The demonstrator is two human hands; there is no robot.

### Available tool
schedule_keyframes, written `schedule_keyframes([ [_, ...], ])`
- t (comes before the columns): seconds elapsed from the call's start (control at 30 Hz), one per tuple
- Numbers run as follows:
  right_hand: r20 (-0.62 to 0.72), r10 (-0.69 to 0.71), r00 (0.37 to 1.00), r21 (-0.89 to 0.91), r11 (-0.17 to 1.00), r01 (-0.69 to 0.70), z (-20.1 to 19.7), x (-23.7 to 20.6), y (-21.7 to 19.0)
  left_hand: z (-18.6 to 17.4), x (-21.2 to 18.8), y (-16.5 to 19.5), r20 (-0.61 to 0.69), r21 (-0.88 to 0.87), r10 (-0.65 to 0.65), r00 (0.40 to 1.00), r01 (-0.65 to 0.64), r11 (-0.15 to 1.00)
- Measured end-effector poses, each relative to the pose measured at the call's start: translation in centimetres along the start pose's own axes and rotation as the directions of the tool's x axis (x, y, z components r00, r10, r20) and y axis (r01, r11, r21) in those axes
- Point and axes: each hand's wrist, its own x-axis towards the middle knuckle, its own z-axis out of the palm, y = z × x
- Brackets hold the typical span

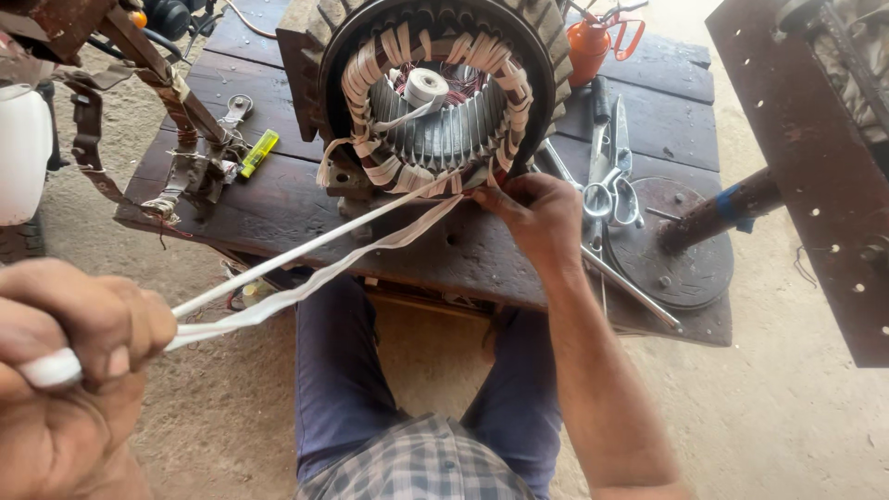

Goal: The person sits at a wooden bench with an electric motor stator and tightens white binding straps around its windings. They pull and thread the straps by hand, tap them snug with a hammer and mallet, and reposition the stator to work around it.

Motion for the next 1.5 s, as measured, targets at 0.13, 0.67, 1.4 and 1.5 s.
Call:
schedule_keyframes([
  [0.13,-0.159,-0.157,0.975,-0.061,0.987,0.149,0.1,-0.7,-0.1,-3.3,-0.5,1.4,0.331,0.096,-0.006,0.943,-0.027,0.995],
  [0.67,0.219,-0.745,0.631,-0.176,0.606,0.776,3.2,-11.4,-5.0,7.9,3.6,0.6,0.270,0.416,-0.130,0.954,0.006,0.909],
  [1.4,-0.193,-0.320,0.928,-0.856,0.517,0.001,-8.0,-8.4,10.2,10.3,18.9,-7.0,0.641,0.454,-0.172,0.748,-0.189,0.870],
  [1.5,-0.184,-0.287,0.940,-0.879,0.477,-0.027,-7.8,-8.2,10.6,11.5,21.4,-6.0,0.856,0.422,0.019,0.516,-0.721,0.550],
])
